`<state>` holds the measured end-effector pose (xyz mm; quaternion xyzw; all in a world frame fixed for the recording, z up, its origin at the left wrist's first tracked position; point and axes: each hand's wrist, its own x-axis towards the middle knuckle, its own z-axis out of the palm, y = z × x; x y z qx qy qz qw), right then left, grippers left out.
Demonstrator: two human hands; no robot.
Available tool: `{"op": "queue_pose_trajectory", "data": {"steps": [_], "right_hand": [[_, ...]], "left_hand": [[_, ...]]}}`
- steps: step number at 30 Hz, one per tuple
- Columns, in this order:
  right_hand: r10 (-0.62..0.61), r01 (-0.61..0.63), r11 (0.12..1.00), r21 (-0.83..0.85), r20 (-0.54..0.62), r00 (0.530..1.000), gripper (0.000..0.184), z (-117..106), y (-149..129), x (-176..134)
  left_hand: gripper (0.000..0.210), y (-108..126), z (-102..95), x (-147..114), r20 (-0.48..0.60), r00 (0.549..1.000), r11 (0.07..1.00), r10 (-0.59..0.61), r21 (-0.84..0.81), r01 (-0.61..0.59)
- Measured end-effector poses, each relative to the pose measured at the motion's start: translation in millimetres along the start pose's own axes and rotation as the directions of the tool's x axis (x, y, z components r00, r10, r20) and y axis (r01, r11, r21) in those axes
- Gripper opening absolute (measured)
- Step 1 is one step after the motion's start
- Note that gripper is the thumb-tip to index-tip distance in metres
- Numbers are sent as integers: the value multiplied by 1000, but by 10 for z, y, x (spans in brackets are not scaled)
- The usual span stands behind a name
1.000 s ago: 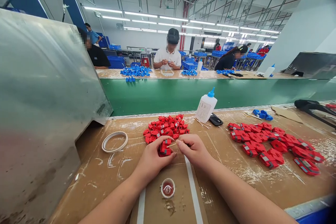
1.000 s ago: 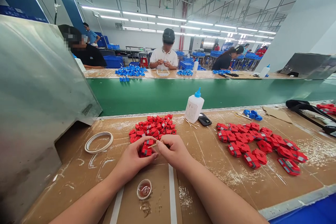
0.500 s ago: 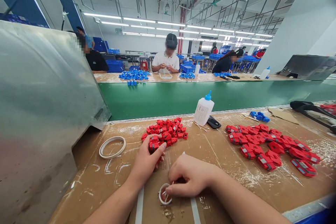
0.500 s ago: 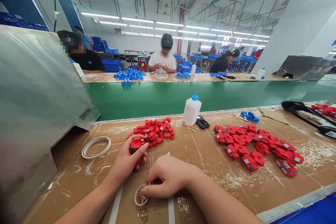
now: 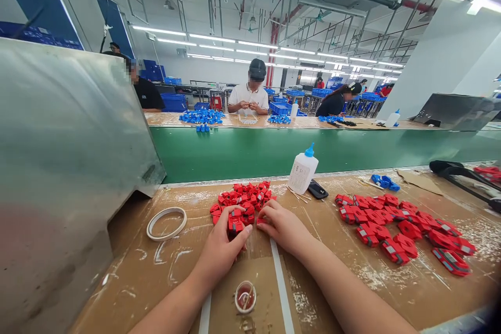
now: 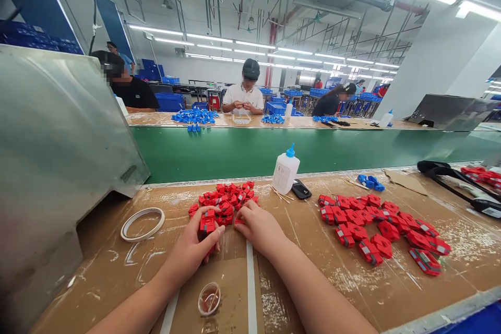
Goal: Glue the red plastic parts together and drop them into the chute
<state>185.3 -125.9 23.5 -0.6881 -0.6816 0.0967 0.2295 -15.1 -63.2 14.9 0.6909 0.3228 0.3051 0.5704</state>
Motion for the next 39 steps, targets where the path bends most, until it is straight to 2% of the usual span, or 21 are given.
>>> {"op": "queue_pose_trajectory", "data": {"steps": [4, 6, 8, 10, 12, 14, 16, 17, 19, 25, 30, 36, 39], "right_hand": [[-1, -5, 995, 95, 63, 998, 13, -40, -17, -22], [-25, 16, 992, 124, 67, 997, 22, -53, -19, -34], [-63, 56, 981, 186, 32, 997, 28, -59, -16, -38], [-57, 65, 939, 339, -33, 998, 21, -55, -15, -30], [23, 11, 799, 602, -49, 999, 13, -35, -23, -15], [90, -67, 559, 826, 21, 996, 27, 1, -47, -1], [118, -128, 344, 930, 93, 989, 41, 52, -87, 2], [137, -148, 276, 950, 113, 984, 44, 80, -111, 0], [185, -171, 207, 963, 132, 974, 47, 133, -161, -10], [279, -193, 249, 949, 121, 953, 52, 213, -232, -10], [315, -228, 260, 938, 141, 939, 57, 281, -241, -3], [309, -212, 455, 865, 70, 948, 64, 318, -271, -10], [270, -131, 627, 768, -57, 961, 58, 282, -269, -14]], "left_hand": [[53, 21, -12, 0, 3, 999, 997, 35, 74, -35], [53, 20, -18, 1, -5, 999, 994, 41, 100, -40], [52, 14, -25, 0, -16, 998, 991, 54, 126, -51], [48, 8, -32, -3, -37, 996, 984, 80, 162, -73], [44, 7, -37, -8, -42, 993, 972, 114, 212, -103], [39, 15, -37, -14, -22, 991, 951, 133, 285, -121], [36, 27, -33, -21, 2, 989, 916, 148, 376, -138], [36, 32, -31, -23, 8, 988, 891, 156, 431, -144], [37, 34, -30, -27, 5, 983, 825, 183, 544, -157], [54, -11, -45, -21, 9, 966, 662, 257, 727, -183], [61, 14, -37, -16, 14, 970, 595, 241, 787, -160], [58, 52, -58, -5, 23, 975, 605, 219, 781, -154], [57, 53, -79, 5, 93, 974, 647, 209, 733, -209]]}}
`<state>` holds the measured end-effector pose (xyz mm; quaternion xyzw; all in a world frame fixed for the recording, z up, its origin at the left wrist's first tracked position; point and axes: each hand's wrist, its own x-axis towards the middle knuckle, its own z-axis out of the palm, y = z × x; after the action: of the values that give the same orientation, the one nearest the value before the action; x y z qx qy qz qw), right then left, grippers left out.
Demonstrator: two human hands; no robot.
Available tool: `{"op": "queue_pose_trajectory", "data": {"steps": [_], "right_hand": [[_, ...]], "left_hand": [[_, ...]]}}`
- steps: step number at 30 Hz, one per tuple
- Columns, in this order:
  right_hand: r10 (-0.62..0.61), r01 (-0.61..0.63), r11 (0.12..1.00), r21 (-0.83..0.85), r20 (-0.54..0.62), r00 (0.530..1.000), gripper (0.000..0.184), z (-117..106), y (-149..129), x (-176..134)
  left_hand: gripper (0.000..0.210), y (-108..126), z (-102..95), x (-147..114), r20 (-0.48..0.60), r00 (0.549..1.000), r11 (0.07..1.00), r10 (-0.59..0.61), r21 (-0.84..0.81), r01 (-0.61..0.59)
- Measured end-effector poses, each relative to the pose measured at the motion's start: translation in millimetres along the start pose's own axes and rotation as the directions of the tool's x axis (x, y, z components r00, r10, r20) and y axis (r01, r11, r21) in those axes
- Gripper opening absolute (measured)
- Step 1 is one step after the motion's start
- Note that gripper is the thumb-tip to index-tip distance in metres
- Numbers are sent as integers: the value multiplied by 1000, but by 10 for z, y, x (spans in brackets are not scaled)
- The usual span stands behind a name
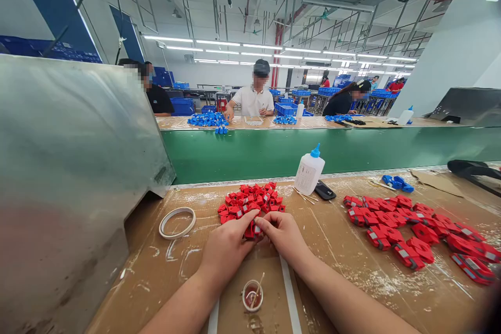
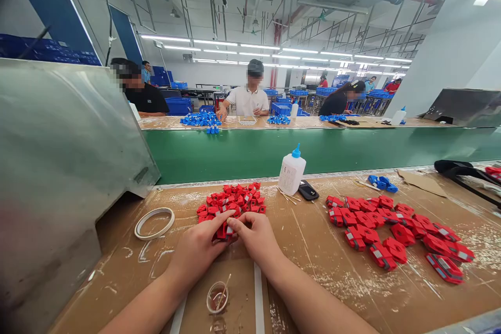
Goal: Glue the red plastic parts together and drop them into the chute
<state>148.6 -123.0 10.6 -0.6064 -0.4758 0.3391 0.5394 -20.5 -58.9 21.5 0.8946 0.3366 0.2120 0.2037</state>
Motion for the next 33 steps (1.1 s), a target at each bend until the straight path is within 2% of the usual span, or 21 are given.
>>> {"op": "queue_pose_trajectory", "data": {"steps": [2, 5, 9, 13, 16, 20, 22, 24, 27, 29, 33], "right_hand": [[-116, 114, 984, -134, -11, 993, 50, -30, -33, -16], [-270, 273, 921, -279, 49, 962, 42, -84, -97, -60], [-360, 391, 882, -263, 161, 919, 37, -147, -148, -89], [-331, 357, 914, -190, 159, 930, 35, -134, -123, -91], [-325, 337, 912, -236, 89, 942, 39, -75, -96, -121], [-426, 416, 889, -190, -13, 905, 44, -28, -93, -176], [-444, 447, 891, -78, 55, 894, 56, -41, -112, -196], [-417, 420, 907, 30, 209, 885, 66, -67, -146, -211], [-402, 376, 915, 147, 403, 822, 62, -99, -217, -233], [-409, 354, 913, 204, 440, 800, 58, -107, -266, -249], [-359, 289, 932, 220, 435, 826, 55, -115, -342, -291]], "left_hand": [[54, -12, 10, -1, 29, 999, 998, 40, -51, -38], [48, -19, 46, -18, 36, 996, 988, 88, -127, -83], [43, 5, 36, -56, 16, 993, 977, 113, -184, -108], [35, 26, -27, -76, 33, 987, 927, 155, -352, -133], [36, 28, -19, -89, 21, 988, 866, 153, -484, -123], [44, 34, 43, -124, -38, 993, 767, 108, -632, -107], [45, 32, 63, -141, -79, 994, 727, 78, -677, -111], [44, 25, 70, -154, -129, 987, 725, 95, -671, -158], [44, 23, 58, -171, -176, 971, 742, 161, -627, -237], [46, 36, 41, -185, -184, 965, 758, 187, -598, -261], [49, 78, 9, -228, -180, 957, 794, 227, -535, -289]]}}
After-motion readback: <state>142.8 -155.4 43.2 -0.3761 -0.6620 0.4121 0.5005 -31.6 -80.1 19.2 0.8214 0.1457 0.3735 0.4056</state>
